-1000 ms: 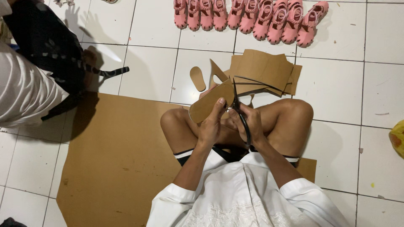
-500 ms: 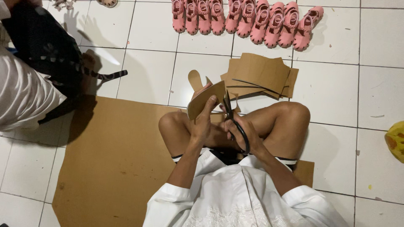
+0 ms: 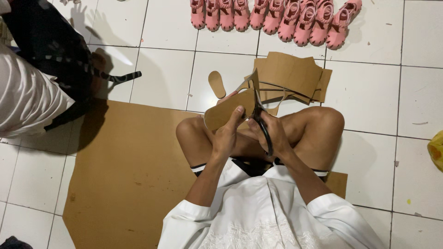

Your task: The person sits cross-legged on the floor and cuts shoe pattern pieces from cardboard sheets using scissors, trimming curved outlines around sandal shapes and setting finished cut pieces aside with a stack of completed patterns.

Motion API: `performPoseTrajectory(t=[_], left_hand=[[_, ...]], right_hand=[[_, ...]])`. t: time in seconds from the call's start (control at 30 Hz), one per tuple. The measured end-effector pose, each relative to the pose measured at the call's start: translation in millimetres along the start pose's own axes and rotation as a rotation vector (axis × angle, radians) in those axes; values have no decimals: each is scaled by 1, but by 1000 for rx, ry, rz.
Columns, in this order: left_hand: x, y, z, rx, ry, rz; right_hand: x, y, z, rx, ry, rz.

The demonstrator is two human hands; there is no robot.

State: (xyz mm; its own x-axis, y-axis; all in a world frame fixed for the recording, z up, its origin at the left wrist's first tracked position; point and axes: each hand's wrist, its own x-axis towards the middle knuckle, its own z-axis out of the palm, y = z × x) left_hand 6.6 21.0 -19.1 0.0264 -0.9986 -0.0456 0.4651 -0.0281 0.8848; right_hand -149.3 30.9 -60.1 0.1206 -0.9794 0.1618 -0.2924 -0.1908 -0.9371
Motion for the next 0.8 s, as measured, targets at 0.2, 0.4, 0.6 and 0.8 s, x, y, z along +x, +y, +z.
performPoseTrajectory(t=[0.2,0.4,0.6,0.8], left_hand=[[-3,9,0,76,-49,14],[-2,13,-3,61,-75,-9],[0,14,-6,48,-83,-50],[-1,19,-5,148,-96,-46]], right_hand=[[-1,-2,-1,36,12,35],[-4,-11,-4,56,25,23],[-5,-19,-4,85,28,17],[-6,-17,-6,106,-6,41]])
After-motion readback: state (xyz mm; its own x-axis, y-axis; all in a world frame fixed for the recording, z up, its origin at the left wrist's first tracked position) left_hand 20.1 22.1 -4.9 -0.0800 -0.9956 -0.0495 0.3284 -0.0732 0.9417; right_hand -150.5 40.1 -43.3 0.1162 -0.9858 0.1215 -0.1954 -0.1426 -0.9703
